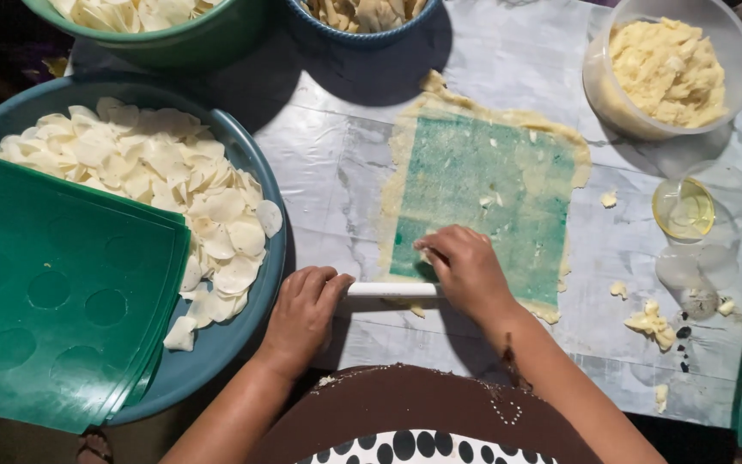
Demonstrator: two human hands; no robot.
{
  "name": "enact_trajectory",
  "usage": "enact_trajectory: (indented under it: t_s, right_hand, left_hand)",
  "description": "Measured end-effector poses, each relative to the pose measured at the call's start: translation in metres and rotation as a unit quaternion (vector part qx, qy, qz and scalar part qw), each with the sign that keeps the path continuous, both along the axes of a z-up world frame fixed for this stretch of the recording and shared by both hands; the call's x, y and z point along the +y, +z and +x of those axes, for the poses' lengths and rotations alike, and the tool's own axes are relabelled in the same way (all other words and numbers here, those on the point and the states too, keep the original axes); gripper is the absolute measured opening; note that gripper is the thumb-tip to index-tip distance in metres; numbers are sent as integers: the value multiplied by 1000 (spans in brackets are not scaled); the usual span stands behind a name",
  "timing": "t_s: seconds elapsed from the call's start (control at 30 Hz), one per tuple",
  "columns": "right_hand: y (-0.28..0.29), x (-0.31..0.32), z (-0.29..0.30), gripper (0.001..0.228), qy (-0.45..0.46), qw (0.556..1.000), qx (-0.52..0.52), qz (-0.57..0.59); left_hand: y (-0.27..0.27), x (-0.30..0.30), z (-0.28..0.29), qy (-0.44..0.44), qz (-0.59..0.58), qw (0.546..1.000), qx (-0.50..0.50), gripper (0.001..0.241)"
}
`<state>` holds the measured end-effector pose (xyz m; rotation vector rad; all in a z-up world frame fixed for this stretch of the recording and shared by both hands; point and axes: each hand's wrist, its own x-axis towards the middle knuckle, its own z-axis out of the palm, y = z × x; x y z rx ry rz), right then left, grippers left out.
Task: Rolling out dough and cutting small circles using a circular cutter
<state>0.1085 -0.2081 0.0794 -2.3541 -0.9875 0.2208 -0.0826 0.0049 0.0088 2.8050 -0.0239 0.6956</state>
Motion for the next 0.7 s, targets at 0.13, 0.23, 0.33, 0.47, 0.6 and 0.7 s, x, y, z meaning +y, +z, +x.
enact_trajectory:
  t_s: [0.13,0.23,0.33,0.47,0.6,0.7]
  right_hand:
    - [-26,29,4,10,36,993,-103,-45]
    - [-24,39,4,9,38,980,-186,-66]
    - [-38,37,8,23,34,976,-204,-66]
    - [-40,34,10,12,58,976,-196,-70]
    - [-39,35,10,16,38,987,-140,-64]
    - [-23,40,2,19,14,987,-142,-80]
  left_hand:
    - [10,3,-3,4,-7,1000,1,28]
    - [16,3,-6,-4,-12,1000,-3,27]
    - [15,0,-8,5,-25,1000,-4,27]
    - [12,-1,-5,14,-21,1000,-4,27]
    - [13,-2,1,21,-9,1000,-12,26]
    - [14,-2,7,15,-6,1000,-20,25]
